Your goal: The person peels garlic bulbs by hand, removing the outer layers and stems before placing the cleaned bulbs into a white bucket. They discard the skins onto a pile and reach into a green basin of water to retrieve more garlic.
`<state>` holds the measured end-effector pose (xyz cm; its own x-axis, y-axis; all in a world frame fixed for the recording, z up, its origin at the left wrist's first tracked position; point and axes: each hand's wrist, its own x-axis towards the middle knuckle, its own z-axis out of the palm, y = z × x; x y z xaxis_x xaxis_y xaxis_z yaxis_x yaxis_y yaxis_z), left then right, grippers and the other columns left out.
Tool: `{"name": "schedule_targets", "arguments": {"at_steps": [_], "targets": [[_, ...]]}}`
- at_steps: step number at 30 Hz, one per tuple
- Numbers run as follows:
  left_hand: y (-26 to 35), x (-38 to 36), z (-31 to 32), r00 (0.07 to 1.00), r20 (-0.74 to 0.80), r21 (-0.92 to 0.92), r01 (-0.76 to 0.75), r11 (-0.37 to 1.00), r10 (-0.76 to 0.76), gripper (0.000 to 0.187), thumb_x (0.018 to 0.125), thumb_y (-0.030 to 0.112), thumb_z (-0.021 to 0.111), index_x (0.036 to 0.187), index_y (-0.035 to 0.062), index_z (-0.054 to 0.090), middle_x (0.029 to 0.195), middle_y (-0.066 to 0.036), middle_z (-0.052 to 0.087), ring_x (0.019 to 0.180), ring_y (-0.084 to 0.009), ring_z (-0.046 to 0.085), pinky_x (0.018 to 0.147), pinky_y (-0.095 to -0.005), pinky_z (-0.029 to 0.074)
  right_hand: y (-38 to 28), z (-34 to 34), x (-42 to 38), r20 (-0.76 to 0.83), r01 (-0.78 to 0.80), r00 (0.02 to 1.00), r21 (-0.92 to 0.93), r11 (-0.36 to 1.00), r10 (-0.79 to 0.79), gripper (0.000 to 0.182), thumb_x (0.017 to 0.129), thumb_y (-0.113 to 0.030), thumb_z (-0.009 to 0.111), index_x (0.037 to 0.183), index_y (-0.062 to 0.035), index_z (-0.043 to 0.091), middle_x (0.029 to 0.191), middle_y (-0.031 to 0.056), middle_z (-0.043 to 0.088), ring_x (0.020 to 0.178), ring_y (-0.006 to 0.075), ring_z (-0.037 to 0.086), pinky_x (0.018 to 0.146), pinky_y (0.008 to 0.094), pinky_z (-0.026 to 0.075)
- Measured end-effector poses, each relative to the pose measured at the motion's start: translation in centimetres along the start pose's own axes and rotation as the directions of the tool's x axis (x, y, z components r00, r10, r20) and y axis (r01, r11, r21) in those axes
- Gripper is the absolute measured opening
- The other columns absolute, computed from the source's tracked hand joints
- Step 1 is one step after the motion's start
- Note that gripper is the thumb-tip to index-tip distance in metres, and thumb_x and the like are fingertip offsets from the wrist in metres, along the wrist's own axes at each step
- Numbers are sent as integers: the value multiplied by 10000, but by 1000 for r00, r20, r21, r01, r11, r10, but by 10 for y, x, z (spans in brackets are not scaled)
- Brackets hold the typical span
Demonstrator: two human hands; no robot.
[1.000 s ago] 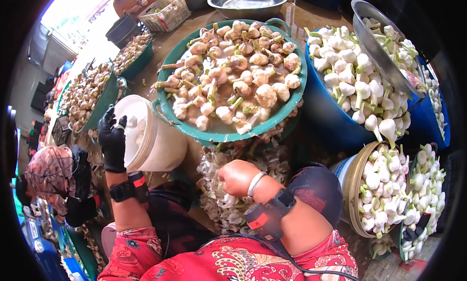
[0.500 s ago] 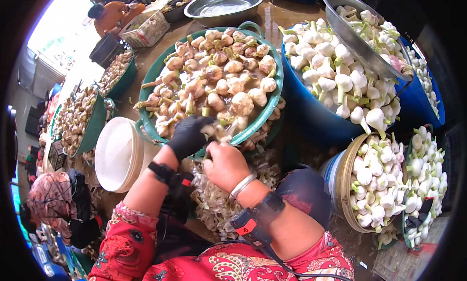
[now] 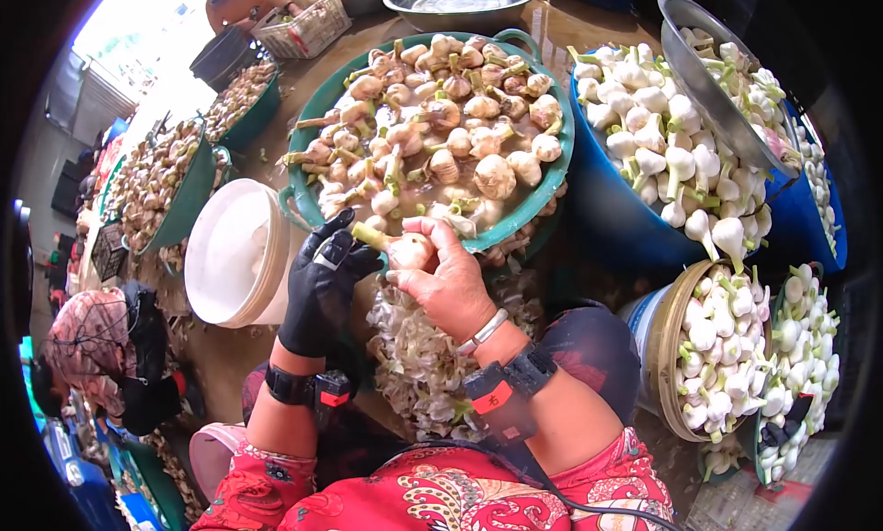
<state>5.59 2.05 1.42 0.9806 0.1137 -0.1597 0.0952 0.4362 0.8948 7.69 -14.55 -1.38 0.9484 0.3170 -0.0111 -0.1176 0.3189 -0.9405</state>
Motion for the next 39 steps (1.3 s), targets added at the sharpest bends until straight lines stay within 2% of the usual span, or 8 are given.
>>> {"name": "schedule_targets", "arguments": {"at_steps": [7,11,16,18,19,21,29,39], "targets": [[-7,7,-7,993,66,139,86,987,-96,290,914,182,592,1138,-3,593,919,-63,657,801,-149,639,738,-293,525,1,6,-2,71,64,996,-87,994,-58,562,738,85,676,1246,-70,495,1073,47,612,975,111,588,857,259,493],[-6,5,-14,983,139,102,110,989,-123,271,914,164,594,1116,-16,603,938,-71,668,803,-157,651,736,-303,546,0,1,1,22,-157,987,366,917,161,485,808,-2,676,1249,21,477,1081,86,613,949,140,602,830,272,518],[-4,2,-7,985,127,93,107,990,-119,264,929,171,562,1100,-27,598,920,-82,665,784,-167,650,738,-311,549,-5,-2,1,29,-159,987,337,928,158,451,828,8,648,1244,27,476,1084,99,610,954,145,599,846,273,513],[-2,1,-9,942,303,615,-306,726,141,273,930,187,561,1091,-31,595,909,-81,661,770,-160,646,726,-310,547,-3,-4,0,20,-119,993,292,949,119,449,830,11,645,1245,28,474,1084,101,609,957,147,599,848,274,513],[-1,0,-6,943,304,615,-306,727,140,273,930,187,561,1091,-31,595,909,-81,661,770,-160,646,726,-310,547,-4,-4,0,23,-126,992,300,945,125,459,826,15,648,1249,29,470,1084,102,610,958,147,599,850,276,512],[3,-3,3,985,124,121,102,987,-117,221,903,164,589,1005,-31,602,887,-97,651,719,-181,632,664,-304,516,-4,-4,0,27,-133,991,306,943,131,469,822,19,650,1253,31,466,1083,102,610,958,148,599,851,278,512],[-4,-1,-7,977,138,223,131,966,-164,244,915,185,577,1025,-30,615,832,-89,661,706,-161,637,673,-294,531,1,-12,-1,145,-305,952,398,865,269,436,922,-133,564,1316,-7,426,1172,92,576,1004,180,601,829,338,528],[-3,1,-7,949,155,188,244,951,-274,178,862,143,641,957,-7,642,812,-72,655,664,-154,627,633,-279,502,-4,-10,-4,98,-283,959,283,916,266,437,954,-258,463,1314,-14,431,1115,95,593,933,182,618,733,314,530]]}}
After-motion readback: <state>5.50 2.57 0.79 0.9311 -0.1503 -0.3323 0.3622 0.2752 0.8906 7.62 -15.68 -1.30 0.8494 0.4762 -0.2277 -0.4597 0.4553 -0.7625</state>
